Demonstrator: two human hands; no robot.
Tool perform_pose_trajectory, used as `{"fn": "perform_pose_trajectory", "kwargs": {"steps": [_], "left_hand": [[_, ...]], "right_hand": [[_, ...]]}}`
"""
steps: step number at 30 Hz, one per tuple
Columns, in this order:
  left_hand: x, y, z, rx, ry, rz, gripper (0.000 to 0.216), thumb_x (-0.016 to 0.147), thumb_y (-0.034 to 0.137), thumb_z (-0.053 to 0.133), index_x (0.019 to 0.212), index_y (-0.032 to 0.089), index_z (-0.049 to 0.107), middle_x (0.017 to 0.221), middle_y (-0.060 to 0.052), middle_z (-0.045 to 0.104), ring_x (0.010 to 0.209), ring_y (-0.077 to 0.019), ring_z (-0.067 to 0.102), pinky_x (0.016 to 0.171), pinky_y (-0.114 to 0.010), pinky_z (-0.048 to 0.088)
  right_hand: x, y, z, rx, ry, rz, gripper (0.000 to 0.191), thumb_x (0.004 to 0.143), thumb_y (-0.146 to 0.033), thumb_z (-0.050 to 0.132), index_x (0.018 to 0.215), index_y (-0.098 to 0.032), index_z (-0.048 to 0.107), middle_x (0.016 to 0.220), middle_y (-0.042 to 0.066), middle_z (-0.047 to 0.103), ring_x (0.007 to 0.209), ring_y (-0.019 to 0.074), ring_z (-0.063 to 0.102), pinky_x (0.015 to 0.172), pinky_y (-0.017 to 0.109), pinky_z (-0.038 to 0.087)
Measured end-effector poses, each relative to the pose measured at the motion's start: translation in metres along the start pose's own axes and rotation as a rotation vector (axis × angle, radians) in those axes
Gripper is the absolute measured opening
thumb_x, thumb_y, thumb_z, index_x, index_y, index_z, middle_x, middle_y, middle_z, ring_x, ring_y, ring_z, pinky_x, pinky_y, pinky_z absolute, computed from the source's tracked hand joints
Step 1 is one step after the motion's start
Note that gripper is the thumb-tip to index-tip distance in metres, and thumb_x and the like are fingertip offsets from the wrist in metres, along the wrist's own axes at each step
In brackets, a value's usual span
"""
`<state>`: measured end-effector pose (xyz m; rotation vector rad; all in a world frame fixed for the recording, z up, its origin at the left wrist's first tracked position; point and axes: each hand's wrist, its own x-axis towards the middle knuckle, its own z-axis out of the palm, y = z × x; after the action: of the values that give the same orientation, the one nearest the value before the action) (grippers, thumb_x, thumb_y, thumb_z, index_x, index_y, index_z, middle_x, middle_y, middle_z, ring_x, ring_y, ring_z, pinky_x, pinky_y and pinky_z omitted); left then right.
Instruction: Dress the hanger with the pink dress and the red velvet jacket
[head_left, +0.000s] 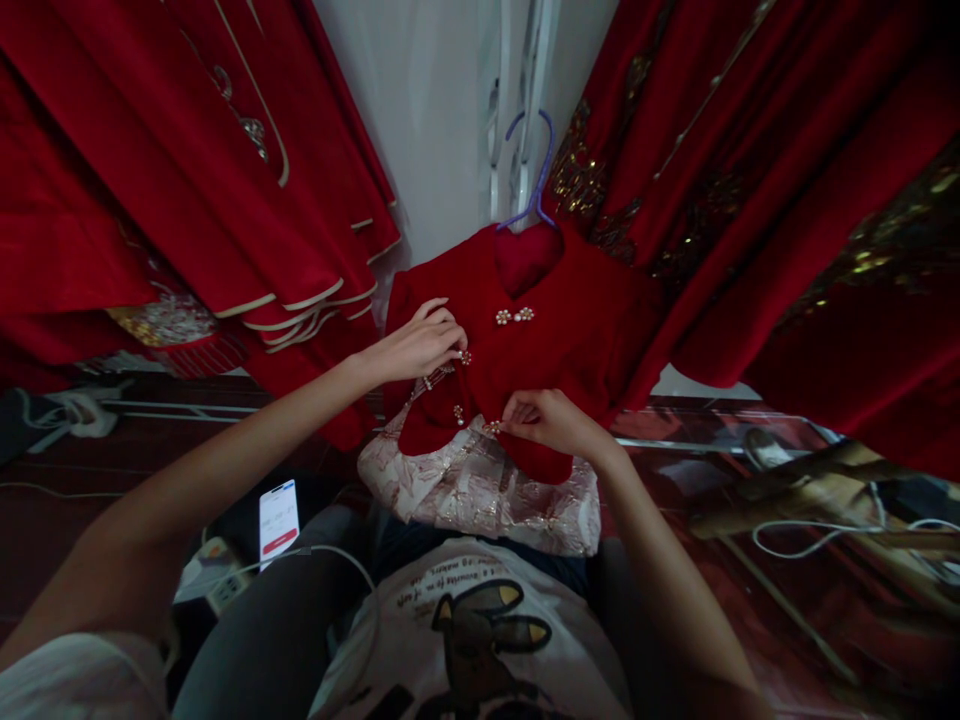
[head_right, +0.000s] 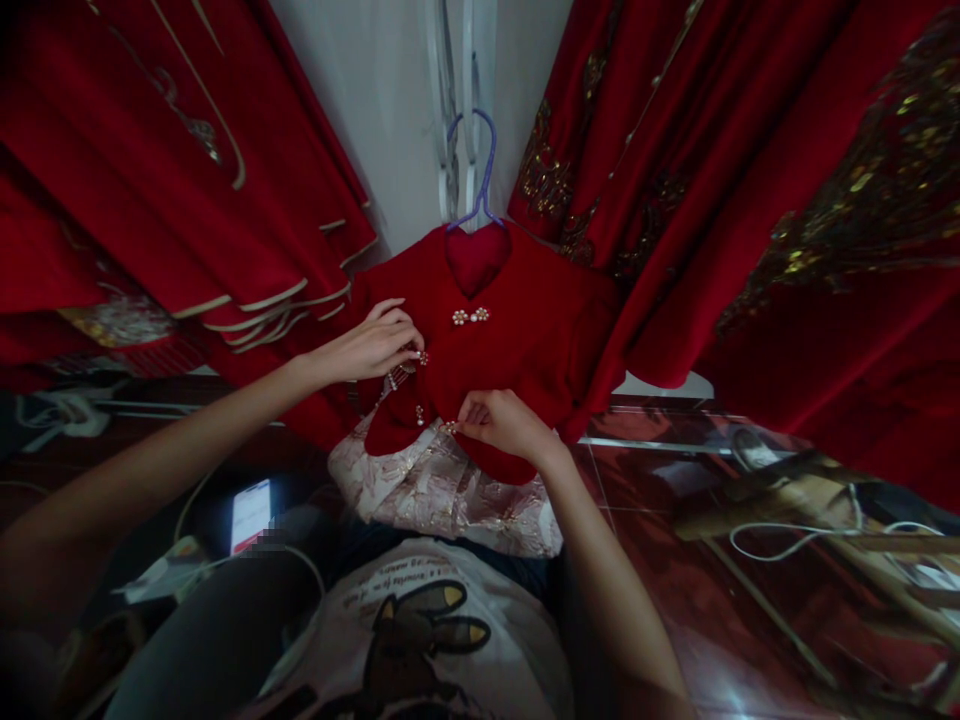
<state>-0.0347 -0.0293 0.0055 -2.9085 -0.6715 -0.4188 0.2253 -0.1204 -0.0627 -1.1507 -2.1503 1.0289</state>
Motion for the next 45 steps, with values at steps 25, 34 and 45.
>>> {"fn": "perform_pose_trajectory", "kwargs": {"steps": [25,34,45], "left_hand": [[0.081,0.028,0.009,0.070,0.333,-0.086,0.016,0.090,0.029,0.054,0.094,0.018,0.065,0.090,-0.004,0.061,0.101,-0.0219,0.051,0.110,-0.057,0.022],[0.078,0.027,0.005,0.165,0.306,-0.035,0.023,0.096,0.026,0.040,0.101,0.023,0.062,0.080,0.001,0.063,0.095,-0.0182,0.057,0.117,-0.062,0.012],[0.075,0.023,0.004,0.445,-0.081,-0.509,0.031,0.091,0.014,0.040,0.085,0.007,0.069,0.080,-0.014,0.071,0.083,-0.0242,0.067,0.101,-0.047,0.030]], "right_hand": [[-0.017,-0.003,-0.021,0.036,-0.091,0.066,0.016,0.082,-0.027,0.065,0.095,-0.018,0.068,0.084,0.003,0.073,0.077,0.0148,0.069,0.074,0.028,0.055],[-0.018,-0.020,-0.038,0.053,0.193,0.011,0.019,0.085,-0.034,0.063,0.096,-0.019,0.068,0.093,0.005,0.073,0.085,0.0161,0.069,0.083,0.032,0.056],[0.070,-0.057,-0.038,-0.182,0.812,0.190,0.085,0.087,-0.057,0.050,0.146,0.001,0.029,0.145,0.030,0.037,0.139,0.0390,0.032,0.111,0.057,0.028]]}}
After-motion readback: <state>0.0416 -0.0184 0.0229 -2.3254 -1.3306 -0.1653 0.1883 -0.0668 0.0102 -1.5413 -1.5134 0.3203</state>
